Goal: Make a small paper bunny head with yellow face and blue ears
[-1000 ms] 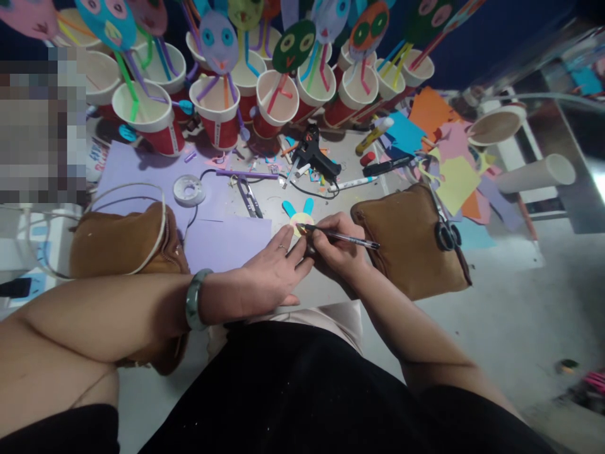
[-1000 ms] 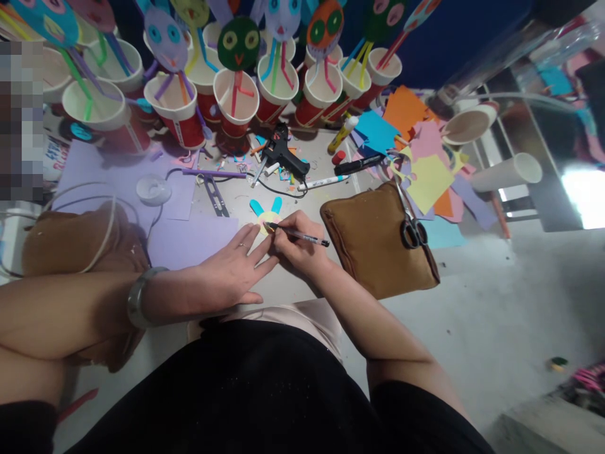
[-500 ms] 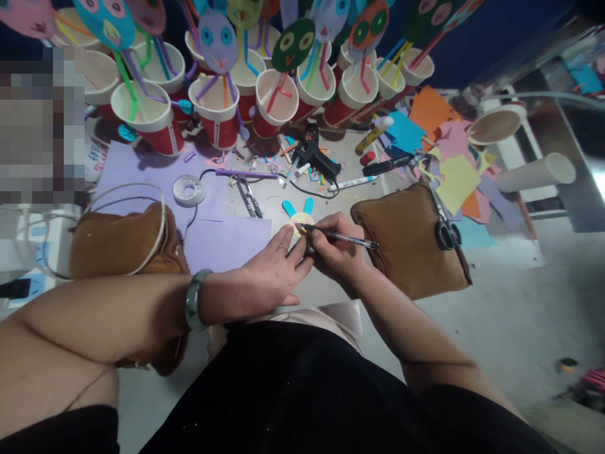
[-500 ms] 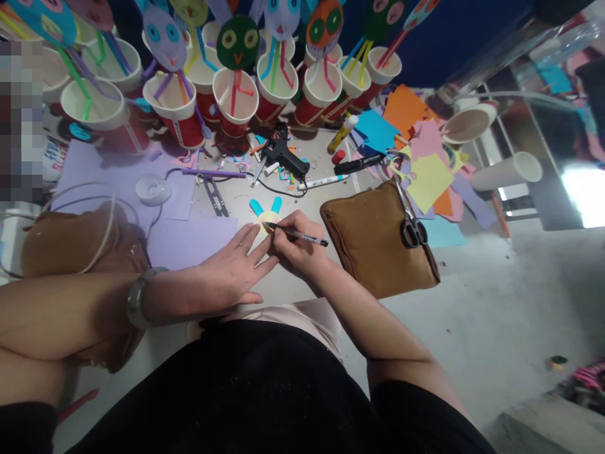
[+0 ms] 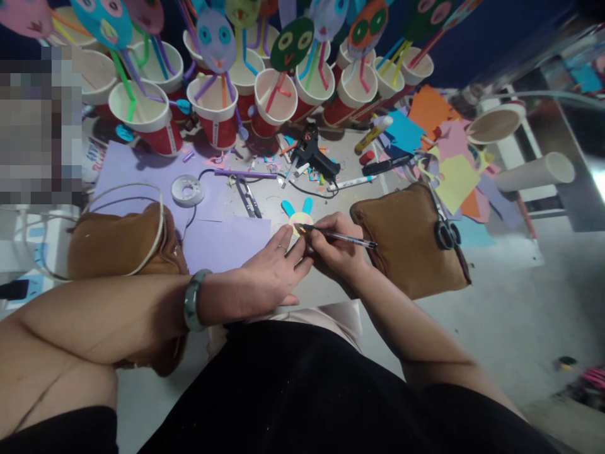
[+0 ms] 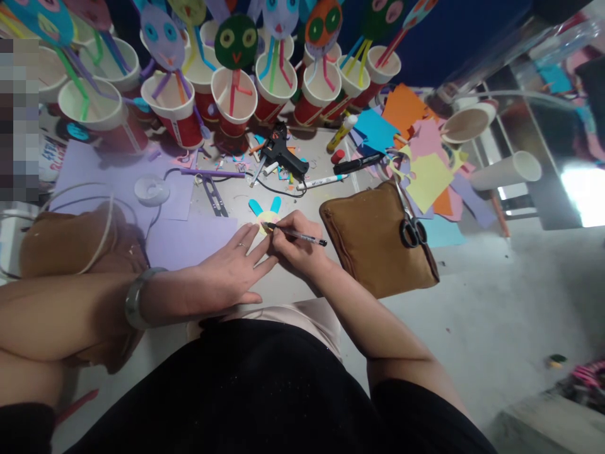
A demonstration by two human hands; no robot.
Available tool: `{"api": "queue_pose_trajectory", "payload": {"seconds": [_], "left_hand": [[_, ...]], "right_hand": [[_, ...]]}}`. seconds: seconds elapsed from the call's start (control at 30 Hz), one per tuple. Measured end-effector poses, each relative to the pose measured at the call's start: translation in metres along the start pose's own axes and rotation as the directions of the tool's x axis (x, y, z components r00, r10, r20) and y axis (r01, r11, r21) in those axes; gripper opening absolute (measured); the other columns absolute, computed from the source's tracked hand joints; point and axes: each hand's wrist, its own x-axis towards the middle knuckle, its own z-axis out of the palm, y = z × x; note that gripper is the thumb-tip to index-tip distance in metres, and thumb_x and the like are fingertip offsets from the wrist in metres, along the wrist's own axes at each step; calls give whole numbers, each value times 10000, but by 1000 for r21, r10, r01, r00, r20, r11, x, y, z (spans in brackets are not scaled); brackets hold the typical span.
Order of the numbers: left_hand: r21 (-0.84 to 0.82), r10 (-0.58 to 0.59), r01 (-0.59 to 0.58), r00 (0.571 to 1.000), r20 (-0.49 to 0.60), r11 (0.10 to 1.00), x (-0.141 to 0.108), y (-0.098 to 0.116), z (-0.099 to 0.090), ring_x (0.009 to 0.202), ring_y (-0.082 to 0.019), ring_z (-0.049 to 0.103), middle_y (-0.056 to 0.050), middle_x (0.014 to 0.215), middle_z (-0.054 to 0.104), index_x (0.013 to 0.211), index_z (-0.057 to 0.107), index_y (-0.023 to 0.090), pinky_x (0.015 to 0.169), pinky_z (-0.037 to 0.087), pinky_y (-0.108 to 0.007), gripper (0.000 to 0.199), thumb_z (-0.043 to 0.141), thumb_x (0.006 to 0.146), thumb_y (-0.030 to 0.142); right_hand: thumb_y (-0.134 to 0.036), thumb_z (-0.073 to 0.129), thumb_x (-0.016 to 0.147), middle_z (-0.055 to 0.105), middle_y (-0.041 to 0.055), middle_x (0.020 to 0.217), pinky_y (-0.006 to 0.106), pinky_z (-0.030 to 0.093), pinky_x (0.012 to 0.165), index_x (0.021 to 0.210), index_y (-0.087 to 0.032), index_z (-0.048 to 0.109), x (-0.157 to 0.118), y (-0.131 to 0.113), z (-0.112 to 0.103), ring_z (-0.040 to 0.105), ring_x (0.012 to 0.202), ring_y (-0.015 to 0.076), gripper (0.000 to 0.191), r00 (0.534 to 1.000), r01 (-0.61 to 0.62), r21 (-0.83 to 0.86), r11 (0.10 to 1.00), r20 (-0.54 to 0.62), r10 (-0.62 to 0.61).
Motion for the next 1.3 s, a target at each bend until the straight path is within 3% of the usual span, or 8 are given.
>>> {"api": "queue_pose_trajectory", "payload": {"seconds": [0.8, 1.3], "left_hand": [[21, 12, -12, 1000, 8, 1000, -1, 0, 0, 1536, -559, 247, -318, 1643, 319, 1525, 468, 73, 1243, 123, -657, 877, 688, 883, 628], [38, 4, -4, 1000, -8, 999, -1, 0, 3, 1539, -542, 261, -299, 1643, 340, 1532, 471, 90, 1250, 123, -647, 880, 684, 881, 642]], "right_hand": [[-228, 633, 858, 730, -11, 715, 258, 505, 540, 828, -238, 574, 1, -1, 1, 641, 562, 132, 66, 995, 82, -31, 996, -58, -83], [-234, 640, 856, 686, -15, 701, 280, 510, 548, 836, -245, 568, 0, 3, -1, 629, 579, 145, 75, 998, 55, 27, 998, -33, -54]]}}
